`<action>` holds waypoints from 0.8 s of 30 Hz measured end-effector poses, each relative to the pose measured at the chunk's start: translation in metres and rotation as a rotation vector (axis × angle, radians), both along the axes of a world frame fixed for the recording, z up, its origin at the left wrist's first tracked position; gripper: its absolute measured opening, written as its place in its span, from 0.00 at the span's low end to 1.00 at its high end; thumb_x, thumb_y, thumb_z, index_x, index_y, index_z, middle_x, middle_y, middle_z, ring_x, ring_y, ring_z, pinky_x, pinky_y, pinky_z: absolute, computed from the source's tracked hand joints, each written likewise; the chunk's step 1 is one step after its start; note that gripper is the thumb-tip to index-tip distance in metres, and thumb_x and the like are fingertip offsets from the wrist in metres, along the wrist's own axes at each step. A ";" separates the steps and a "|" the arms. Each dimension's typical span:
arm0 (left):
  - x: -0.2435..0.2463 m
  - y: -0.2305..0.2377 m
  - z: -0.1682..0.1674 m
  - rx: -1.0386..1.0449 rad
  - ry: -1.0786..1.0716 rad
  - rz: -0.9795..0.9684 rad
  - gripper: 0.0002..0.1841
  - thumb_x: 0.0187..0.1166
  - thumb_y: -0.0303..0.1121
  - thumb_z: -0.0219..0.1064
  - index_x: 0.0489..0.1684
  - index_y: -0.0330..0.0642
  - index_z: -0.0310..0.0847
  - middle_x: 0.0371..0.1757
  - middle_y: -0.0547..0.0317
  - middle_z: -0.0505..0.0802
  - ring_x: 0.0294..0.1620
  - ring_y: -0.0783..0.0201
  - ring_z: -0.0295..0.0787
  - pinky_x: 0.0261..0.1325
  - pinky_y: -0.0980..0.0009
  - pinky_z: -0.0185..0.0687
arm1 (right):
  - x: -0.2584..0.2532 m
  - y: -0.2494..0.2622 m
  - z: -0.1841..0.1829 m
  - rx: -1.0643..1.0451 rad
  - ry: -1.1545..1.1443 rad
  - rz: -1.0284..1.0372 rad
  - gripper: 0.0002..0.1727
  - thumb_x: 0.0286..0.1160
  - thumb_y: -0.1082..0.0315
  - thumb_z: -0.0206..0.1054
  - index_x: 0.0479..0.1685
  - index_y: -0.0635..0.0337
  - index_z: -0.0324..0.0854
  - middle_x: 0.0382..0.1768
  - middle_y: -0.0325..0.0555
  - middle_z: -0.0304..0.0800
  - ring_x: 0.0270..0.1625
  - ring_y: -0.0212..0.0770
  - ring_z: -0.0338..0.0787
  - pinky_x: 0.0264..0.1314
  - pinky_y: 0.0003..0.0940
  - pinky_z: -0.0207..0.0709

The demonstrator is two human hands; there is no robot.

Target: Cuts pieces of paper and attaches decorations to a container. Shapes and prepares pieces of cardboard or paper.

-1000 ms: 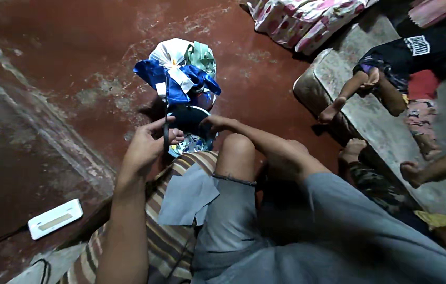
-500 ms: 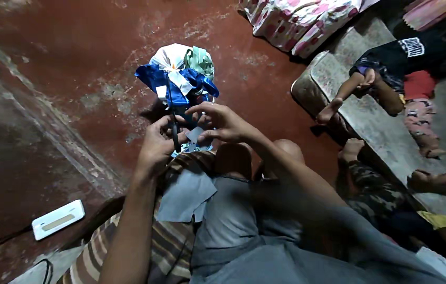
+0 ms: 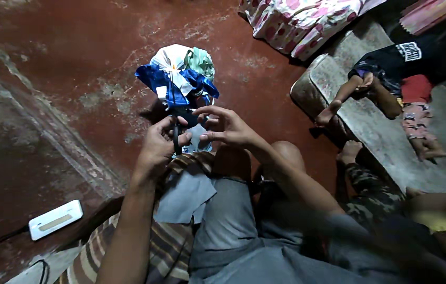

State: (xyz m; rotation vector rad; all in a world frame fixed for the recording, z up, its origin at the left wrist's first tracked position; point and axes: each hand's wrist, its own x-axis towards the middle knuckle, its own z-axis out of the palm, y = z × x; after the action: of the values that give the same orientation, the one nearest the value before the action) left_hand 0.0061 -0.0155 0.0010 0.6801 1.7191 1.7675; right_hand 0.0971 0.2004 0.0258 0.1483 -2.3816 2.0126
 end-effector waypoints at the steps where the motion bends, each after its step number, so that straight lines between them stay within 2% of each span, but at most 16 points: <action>1: -0.001 -0.001 0.001 0.003 0.012 0.016 0.19 0.67 0.22 0.75 0.55 0.50 0.84 0.33 0.62 0.90 0.24 0.71 0.83 0.25 0.77 0.82 | 0.002 -0.002 0.003 -0.073 -0.067 0.014 0.28 0.69 0.79 0.73 0.71 0.65 0.75 0.54 0.49 0.86 0.41 0.37 0.90 0.44 0.32 0.90; 3: -0.003 -0.002 0.002 -0.010 0.024 0.029 0.19 0.67 0.23 0.76 0.56 0.49 0.83 0.33 0.62 0.90 0.24 0.72 0.83 0.25 0.78 0.81 | 0.005 -0.002 0.005 -0.191 -0.164 0.077 0.26 0.72 0.79 0.69 0.71 0.63 0.73 0.51 0.50 0.88 0.39 0.38 0.90 0.42 0.34 0.90; 5: -0.003 -0.003 0.004 -0.029 0.025 0.020 0.19 0.67 0.23 0.76 0.57 0.49 0.83 0.33 0.62 0.90 0.23 0.72 0.82 0.23 0.78 0.79 | 0.004 0.000 0.000 -0.252 -0.178 0.157 0.22 0.70 0.82 0.66 0.66 0.65 0.75 0.49 0.49 0.89 0.36 0.35 0.89 0.40 0.30 0.88; 7: -0.002 -0.004 0.004 -0.032 0.050 -0.006 0.19 0.67 0.23 0.77 0.56 0.50 0.84 0.34 0.62 0.90 0.23 0.73 0.81 0.22 0.79 0.78 | -0.003 0.004 -0.008 -0.267 -0.157 0.234 0.19 0.69 0.85 0.68 0.61 0.71 0.79 0.50 0.52 0.90 0.39 0.36 0.90 0.42 0.31 0.88; 11: -0.002 -0.004 0.003 -0.006 0.069 -0.035 0.18 0.68 0.26 0.78 0.56 0.49 0.84 0.37 0.61 0.91 0.27 0.72 0.85 0.25 0.79 0.82 | -0.006 0.007 -0.015 -0.280 -0.159 0.285 0.18 0.68 0.85 0.68 0.59 0.73 0.84 0.51 0.53 0.92 0.35 0.32 0.89 0.37 0.27 0.85; 13: -0.006 -0.007 0.004 -0.013 0.052 -0.033 0.19 0.70 0.26 0.75 0.60 0.49 0.83 0.39 0.62 0.93 0.31 0.71 0.88 0.31 0.77 0.85 | -0.004 0.009 -0.014 -0.259 -0.152 0.257 0.19 0.67 0.85 0.68 0.59 0.73 0.84 0.52 0.53 0.92 0.36 0.32 0.89 0.38 0.27 0.86; 15: -0.020 -0.016 0.003 -0.041 0.043 -0.077 0.19 0.74 0.26 0.73 0.65 0.45 0.81 0.45 0.57 0.96 0.41 0.65 0.95 0.44 0.70 0.92 | -0.001 0.011 -0.007 -0.214 -0.150 0.199 0.18 0.67 0.85 0.67 0.59 0.72 0.85 0.54 0.52 0.91 0.36 0.33 0.88 0.37 0.27 0.86; 16: -0.026 -0.022 0.003 -0.067 0.053 -0.106 0.20 0.75 0.25 0.73 0.66 0.43 0.81 0.46 0.56 0.96 0.44 0.63 0.96 0.48 0.69 0.93 | 0.001 0.011 -0.001 -0.193 -0.155 0.161 0.18 0.68 0.85 0.66 0.58 0.72 0.85 0.53 0.52 0.92 0.34 0.33 0.88 0.35 0.27 0.86; 20: -0.039 -0.045 0.010 -0.173 0.144 -0.241 0.19 0.71 0.32 0.75 0.62 0.46 0.83 0.43 0.61 0.95 0.38 0.68 0.93 0.38 0.74 0.89 | 0.000 0.026 -0.001 -0.174 -0.128 0.179 0.19 0.70 0.83 0.66 0.61 0.72 0.84 0.58 0.53 0.91 0.39 0.34 0.90 0.41 0.30 0.87; 24: -0.037 -0.046 0.009 -0.202 0.125 -0.333 0.21 0.69 0.33 0.76 0.62 0.47 0.84 0.42 0.60 0.96 0.38 0.66 0.93 0.40 0.72 0.90 | 0.001 0.029 -0.003 -0.186 -0.111 0.149 0.20 0.68 0.84 0.66 0.62 0.73 0.84 0.58 0.55 0.91 0.38 0.34 0.89 0.39 0.29 0.86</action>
State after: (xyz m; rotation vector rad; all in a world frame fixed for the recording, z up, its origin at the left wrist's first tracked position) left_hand -0.0312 -0.0614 0.0103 0.9410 1.7203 1.3300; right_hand 0.0977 0.2289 0.0228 0.2214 -2.2908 2.3559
